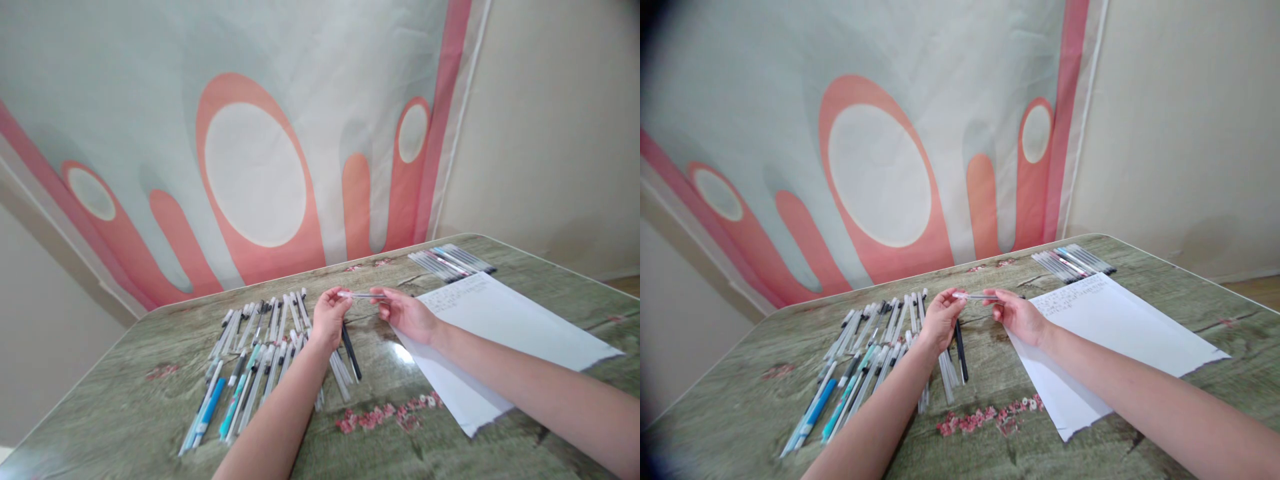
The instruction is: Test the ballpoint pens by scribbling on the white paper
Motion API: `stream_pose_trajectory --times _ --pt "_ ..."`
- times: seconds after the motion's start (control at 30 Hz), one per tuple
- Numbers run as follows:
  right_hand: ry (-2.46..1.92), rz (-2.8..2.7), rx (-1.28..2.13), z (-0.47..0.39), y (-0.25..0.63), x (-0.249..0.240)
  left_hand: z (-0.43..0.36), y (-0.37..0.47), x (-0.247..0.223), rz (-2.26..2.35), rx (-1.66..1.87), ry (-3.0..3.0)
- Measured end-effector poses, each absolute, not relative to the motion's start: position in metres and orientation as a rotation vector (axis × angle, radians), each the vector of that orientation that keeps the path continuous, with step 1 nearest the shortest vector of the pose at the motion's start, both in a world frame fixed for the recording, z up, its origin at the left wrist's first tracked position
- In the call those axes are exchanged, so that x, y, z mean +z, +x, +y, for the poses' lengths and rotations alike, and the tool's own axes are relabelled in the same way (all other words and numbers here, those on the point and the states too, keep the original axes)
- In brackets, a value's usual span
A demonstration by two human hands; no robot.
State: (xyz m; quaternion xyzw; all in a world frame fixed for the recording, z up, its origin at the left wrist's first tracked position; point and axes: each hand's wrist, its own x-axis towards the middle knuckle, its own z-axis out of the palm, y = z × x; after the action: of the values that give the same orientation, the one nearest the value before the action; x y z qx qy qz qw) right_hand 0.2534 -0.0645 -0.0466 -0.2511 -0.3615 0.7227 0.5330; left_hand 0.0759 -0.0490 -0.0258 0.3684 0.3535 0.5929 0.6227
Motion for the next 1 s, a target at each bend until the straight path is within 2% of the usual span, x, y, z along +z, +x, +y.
stream_pose_trajectory --times 0.73,1.0 --pt "-0.795 -1.142 1.412 -0.075 0.245 -0.042 -0.054 0.079 -0.024 0.776 1.354 0.878" --pt "-0.881 -1.427 1.070 -0.088 0.242 -0.034 -0.062 0.089 -0.021 0.755 1.451 0.780"
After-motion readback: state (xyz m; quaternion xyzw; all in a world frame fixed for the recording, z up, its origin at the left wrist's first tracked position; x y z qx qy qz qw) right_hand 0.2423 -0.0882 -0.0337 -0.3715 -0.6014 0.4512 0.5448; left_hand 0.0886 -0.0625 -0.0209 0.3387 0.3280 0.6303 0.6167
